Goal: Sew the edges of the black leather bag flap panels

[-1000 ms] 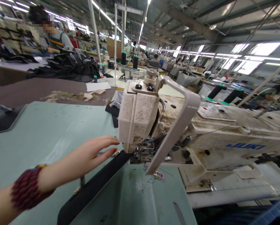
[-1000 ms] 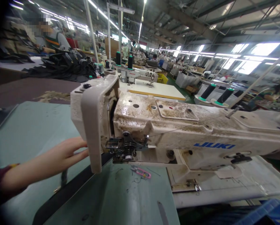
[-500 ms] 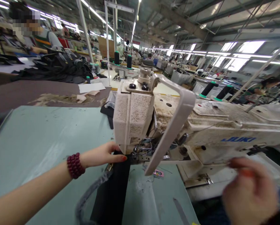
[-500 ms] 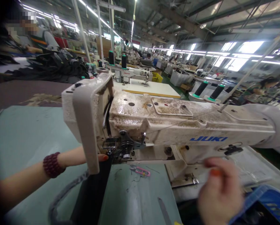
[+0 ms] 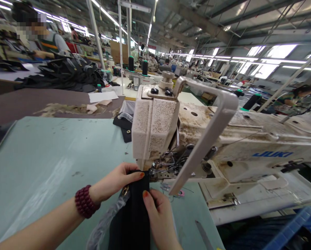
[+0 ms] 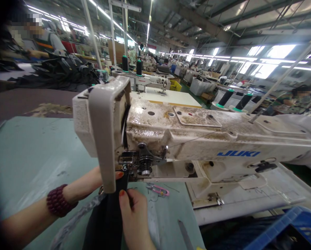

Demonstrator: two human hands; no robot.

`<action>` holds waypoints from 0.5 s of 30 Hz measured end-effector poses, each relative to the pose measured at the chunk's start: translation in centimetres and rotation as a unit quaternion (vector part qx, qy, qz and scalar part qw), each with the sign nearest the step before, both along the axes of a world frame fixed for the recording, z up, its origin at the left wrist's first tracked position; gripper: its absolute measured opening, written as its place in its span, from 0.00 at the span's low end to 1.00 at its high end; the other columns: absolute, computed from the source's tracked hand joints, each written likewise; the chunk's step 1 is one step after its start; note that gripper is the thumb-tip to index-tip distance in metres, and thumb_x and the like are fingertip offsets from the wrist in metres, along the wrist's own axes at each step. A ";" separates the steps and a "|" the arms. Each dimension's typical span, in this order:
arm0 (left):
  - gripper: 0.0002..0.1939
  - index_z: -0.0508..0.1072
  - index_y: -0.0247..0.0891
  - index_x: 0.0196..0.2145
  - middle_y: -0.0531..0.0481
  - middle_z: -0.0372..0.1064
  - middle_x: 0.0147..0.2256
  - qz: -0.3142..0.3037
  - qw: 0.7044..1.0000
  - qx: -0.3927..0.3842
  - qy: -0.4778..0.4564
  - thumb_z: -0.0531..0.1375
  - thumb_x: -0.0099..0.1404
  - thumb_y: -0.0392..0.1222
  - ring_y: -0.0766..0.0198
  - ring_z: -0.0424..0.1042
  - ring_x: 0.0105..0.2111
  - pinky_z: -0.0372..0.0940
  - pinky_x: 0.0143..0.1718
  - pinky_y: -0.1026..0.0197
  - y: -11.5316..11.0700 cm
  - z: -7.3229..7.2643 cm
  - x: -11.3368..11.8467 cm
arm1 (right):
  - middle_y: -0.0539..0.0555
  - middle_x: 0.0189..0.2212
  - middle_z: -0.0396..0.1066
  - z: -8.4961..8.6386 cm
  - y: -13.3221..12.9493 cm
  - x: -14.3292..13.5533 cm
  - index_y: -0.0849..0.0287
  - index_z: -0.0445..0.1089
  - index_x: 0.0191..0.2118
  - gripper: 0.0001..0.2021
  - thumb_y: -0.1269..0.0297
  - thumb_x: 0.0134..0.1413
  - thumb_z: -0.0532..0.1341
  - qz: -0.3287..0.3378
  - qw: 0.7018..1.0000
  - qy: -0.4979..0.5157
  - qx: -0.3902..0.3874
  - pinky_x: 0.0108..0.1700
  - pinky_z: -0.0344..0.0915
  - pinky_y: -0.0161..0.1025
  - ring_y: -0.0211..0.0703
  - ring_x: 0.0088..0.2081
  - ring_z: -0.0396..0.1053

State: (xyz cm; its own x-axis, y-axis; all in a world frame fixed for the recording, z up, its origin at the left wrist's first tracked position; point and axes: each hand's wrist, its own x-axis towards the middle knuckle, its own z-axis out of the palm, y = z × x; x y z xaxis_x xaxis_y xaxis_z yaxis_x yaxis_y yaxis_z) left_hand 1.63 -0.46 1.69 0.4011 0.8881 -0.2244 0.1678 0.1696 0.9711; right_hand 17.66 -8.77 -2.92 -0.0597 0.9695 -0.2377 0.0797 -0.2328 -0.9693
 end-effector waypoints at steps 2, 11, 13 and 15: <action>0.15 0.80 0.30 0.32 0.50 0.78 0.30 -0.004 1.000 -0.009 0.001 0.64 0.61 0.48 0.63 0.71 0.30 0.66 0.33 0.66 0.0 0.0 0.0 | 0.51 0.24 0.53 -0.1 0.1 0.0 0.67 0.59 0.28 0.28 0.41 0.58 0.51 -0.002 1.000 -0.011 0.009 0.28 0.47 0.27 0.29 0.28 0.48; 0.18 0.80 0.30 0.41 0.46 0.81 0.38 0.010 0.999 -0.018 -0.042 0.63 0.60 0.49 0.55 0.76 0.39 0.70 0.41 0.59 1.7 0.0 0.2 | 0.51 0.25 0.54 0.4 1.0 0.2 0.67 0.59 0.27 0.24 0.46 0.59 0.51 -0.009 0.999 -0.033 0.042 0.30 0.48 0.27 0.29 0.29 0.50; 0.21 0.79 0.30 0.43 0.45 0.80 0.43 0.021 0.998 -0.016 -0.054 0.63 0.60 0.50 0.52 0.74 0.47 0.69 0.47 0.57 2.0 0.2 0.2 | 0.51 0.25 0.54 0.4 1.1 0.3 0.67 0.59 0.27 0.24 0.47 0.60 0.50 -0.011 0.998 -0.036 0.050 0.30 0.49 0.26 0.29 0.29 0.50; 0.22 0.77 0.30 0.47 0.44 0.77 0.50 0.035 0.997 -0.014 -0.061 0.61 0.63 0.50 0.50 0.70 0.54 0.66 0.53 0.55 1.8 0.0 -0.1 | 0.51 0.24 0.53 0.3 1.0 0.3 0.67 0.58 0.27 0.25 0.46 0.60 0.50 -0.009 0.998 -0.040 0.052 0.30 0.48 0.26 0.29 0.28 0.49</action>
